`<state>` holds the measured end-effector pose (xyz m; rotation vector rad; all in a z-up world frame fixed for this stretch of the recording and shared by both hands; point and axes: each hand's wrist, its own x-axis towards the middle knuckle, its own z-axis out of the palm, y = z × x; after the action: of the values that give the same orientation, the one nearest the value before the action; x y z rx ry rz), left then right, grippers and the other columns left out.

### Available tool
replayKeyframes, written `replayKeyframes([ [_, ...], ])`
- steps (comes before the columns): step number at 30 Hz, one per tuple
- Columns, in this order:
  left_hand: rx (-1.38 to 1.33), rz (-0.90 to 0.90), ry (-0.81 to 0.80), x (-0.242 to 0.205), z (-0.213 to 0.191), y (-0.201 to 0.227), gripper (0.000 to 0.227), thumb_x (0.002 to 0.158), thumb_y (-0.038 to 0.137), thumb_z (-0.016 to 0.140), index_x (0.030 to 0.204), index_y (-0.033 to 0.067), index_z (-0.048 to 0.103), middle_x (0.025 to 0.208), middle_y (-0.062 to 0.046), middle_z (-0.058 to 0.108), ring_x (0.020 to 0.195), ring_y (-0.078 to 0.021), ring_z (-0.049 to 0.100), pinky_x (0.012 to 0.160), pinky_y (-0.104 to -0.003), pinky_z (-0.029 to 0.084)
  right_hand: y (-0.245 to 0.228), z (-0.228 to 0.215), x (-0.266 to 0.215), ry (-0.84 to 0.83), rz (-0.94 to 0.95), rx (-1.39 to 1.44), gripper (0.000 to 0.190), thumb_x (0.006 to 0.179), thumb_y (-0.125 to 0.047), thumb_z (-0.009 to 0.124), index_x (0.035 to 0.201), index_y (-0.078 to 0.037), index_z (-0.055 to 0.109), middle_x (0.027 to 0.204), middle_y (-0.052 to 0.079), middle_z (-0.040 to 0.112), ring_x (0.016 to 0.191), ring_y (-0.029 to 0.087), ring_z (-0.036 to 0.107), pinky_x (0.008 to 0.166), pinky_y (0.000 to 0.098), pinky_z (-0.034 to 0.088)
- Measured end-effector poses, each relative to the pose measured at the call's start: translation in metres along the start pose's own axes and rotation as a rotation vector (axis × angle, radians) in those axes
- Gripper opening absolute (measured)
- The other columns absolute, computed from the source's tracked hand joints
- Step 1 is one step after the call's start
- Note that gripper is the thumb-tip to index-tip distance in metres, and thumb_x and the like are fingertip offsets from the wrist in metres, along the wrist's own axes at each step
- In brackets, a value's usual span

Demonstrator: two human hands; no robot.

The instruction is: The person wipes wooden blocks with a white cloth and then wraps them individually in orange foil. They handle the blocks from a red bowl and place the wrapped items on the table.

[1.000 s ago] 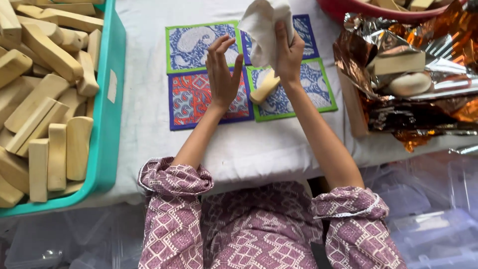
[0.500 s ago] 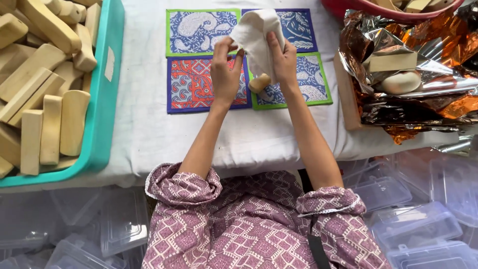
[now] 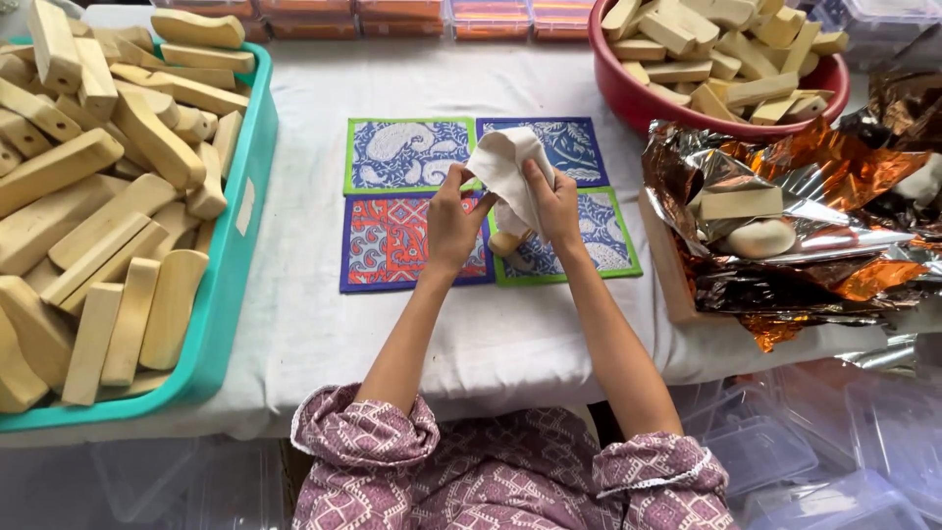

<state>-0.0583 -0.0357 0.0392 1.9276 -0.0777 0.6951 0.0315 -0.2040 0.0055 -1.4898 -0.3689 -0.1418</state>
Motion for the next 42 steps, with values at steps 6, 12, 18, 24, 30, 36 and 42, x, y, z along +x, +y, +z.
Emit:
replayKeyframes([
  [6,0.133,0.169,0.039,0.001,-0.003,0.006,0.048,0.082,0.026,0.087,0.117,0.0053,0.061,0.108,-0.011,0.071,0.1,-0.0254,0.072,0.079,-0.038,0.058,0.004,-0.005,0.002,-0.005,-0.021,-0.044,0.044,0.102,-0.041,0.065,0.105,0.002,0.073,0.085,0.002,0.072,0.071,0.006,0.064,0.06,0.0216,0.052],
  [12,0.12,0.081,0.075,0.003,-0.007,0.008,0.038,0.082,0.037,0.084,0.109,0.0103,0.079,0.098,-0.004,0.076,0.086,-0.0154,0.074,0.075,-0.032,0.059,0.022,-0.019,0.015,0.135,0.095,0.151,0.051,0.105,-0.05,0.061,0.107,0.0,0.07,0.085,0.004,0.069,0.069,0.011,0.063,0.06,0.0253,0.053],
  [18,-0.132,-0.271,0.164,0.009,-0.012,-0.012,0.04,0.085,0.045,0.081,0.105,0.0109,0.08,0.087,-0.004,0.08,0.076,-0.011,0.077,0.067,-0.025,0.062,-0.002,-0.005,0.004,0.038,0.189,0.275,0.055,0.1,-0.055,0.056,0.12,-0.005,0.065,0.102,0.003,0.072,0.089,0.009,0.073,0.077,0.0261,0.065],
  [24,-0.236,-0.244,-0.257,0.004,0.004,-0.017,0.038,0.087,0.041,0.078,0.114,0.0129,0.077,0.088,-0.003,0.08,0.078,-0.01,0.078,0.067,-0.024,0.062,0.018,-0.017,0.016,0.129,0.128,0.302,0.046,0.094,-0.044,0.069,0.116,-0.005,0.062,0.099,0.007,0.072,0.083,0.016,0.074,0.073,0.0343,0.067],
  [30,-0.275,0.077,-0.355,-0.017,0.019,0.006,0.039,0.081,0.03,0.085,0.113,0.0106,0.077,0.112,-0.002,0.077,0.087,-0.0146,0.079,0.071,-0.027,0.063,0.032,-0.034,0.02,0.197,0.186,0.637,0.045,0.096,-0.04,0.069,0.115,0.0,0.063,0.101,0.01,0.075,0.086,0.02,0.075,0.077,0.0345,0.066],
  [36,0.102,0.218,-0.068,-0.02,0.018,0.015,0.043,0.078,0.033,0.091,0.11,0.014,0.07,0.104,-0.001,0.069,0.094,-0.0164,0.072,0.075,-0.035,0.06,0.004,-0.011,0.006,0.08,0.307,0.696,0.054,0.097,-0.042,0.066,0.126,0.002,0.059,0.107,0.011,0.073,0.091,0.02,0.076,0.078,0.0353,0.067],
  [42,0.16,0.088,0.183,-0.013,0.013,-0.001,0.074,0.078,0.028,0.092,0.138,0.0157,0.05,0.12,-0.005,0.058,0.114,-0.024,0.059,0.101,-0.041,0.051,-0.009,0.021,-0.01,-0.123,0.251,0.423,0.053,0.098,-0.034,0.066,0.141,-0.01,0.045,0.105,0.005,0.069,0.083,0.011,0.07,0.065,0.0265,0.058],
])
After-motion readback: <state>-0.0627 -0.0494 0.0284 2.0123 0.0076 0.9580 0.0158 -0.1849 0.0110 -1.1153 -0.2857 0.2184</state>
